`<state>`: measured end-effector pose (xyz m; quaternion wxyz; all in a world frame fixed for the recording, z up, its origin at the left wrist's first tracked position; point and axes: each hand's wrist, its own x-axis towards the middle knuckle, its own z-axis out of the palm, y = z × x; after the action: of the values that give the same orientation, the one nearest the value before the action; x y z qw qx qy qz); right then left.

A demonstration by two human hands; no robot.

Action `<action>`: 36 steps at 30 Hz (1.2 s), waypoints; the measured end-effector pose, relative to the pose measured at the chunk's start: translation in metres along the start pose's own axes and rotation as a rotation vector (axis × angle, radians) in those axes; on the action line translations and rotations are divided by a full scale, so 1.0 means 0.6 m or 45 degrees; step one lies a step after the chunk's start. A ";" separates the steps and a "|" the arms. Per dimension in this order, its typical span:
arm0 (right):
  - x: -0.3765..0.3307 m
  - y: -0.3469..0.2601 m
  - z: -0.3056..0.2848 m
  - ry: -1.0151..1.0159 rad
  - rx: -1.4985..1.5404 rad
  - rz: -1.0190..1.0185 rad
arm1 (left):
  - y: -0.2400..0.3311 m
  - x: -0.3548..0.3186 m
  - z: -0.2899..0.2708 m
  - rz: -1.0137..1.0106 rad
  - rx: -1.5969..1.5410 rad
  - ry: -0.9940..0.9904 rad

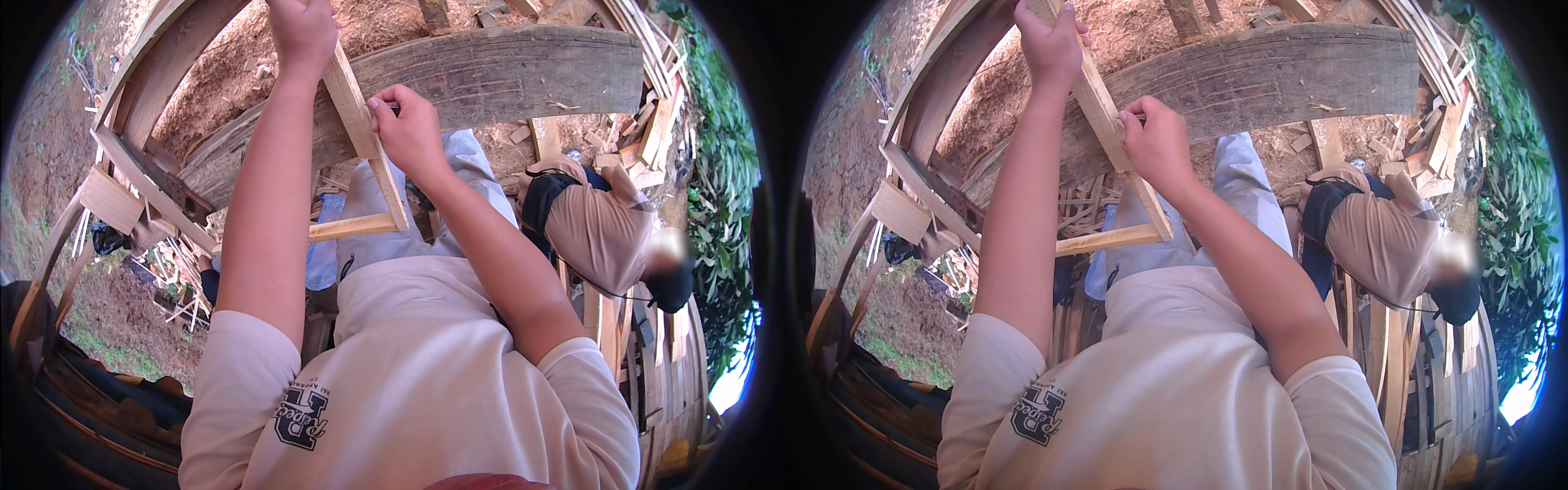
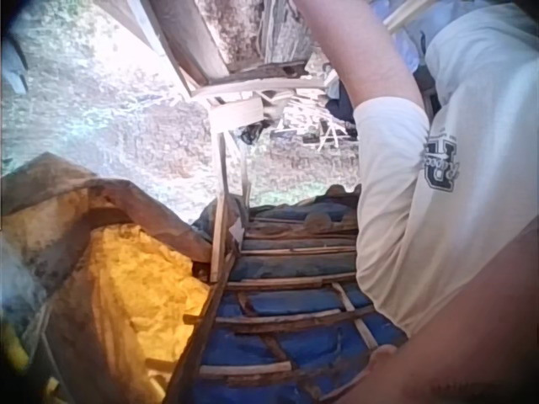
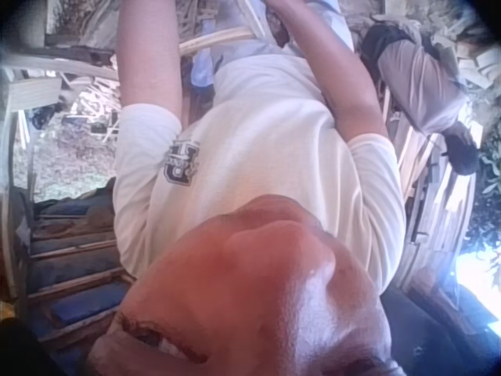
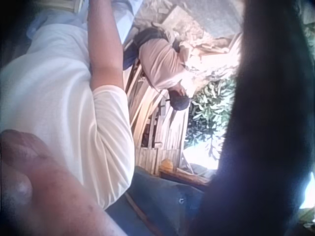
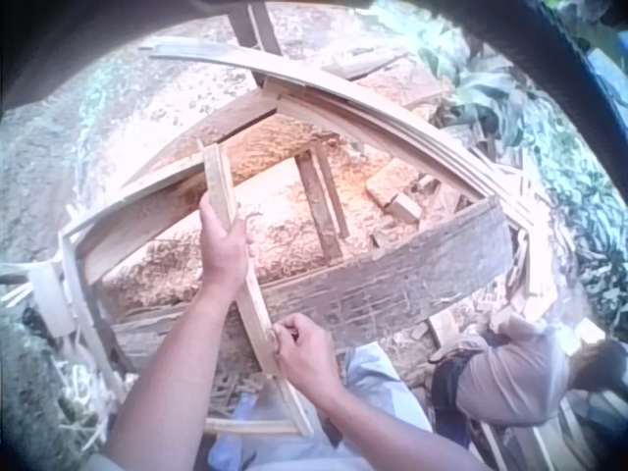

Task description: The person assembles a rectangular wooden frame by hand, fitting thin wooden slats into notches on larger corner pieces. The person repeatedly aligns and presses the pieces together to form a stable structure, occasionally adjusting the fit of the slats.

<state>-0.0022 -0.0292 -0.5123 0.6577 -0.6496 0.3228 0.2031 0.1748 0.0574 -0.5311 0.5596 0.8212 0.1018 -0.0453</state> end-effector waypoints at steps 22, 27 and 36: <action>0.003 -0.001 0.002 -0.002 -0.072 0.033 | -0.014 0.005 0.000 0.244 0.318 0.114; 0.008 -0.005 -0.004 -0.025 -0.138 -0.045 | -0.014 0.002 0.000 0.215 0.399 0.123; 0.020 -0.018 -0.013 -0.110 -0.410 -0.245 | -0.013 0.001 0.003 0.280 0.503 0.163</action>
<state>0.0126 -0.0397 -0.5123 0.5750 -0.7649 0.1941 0.2158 0.1740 0.0586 -0.5391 0.3819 0.9222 0.0361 0.0490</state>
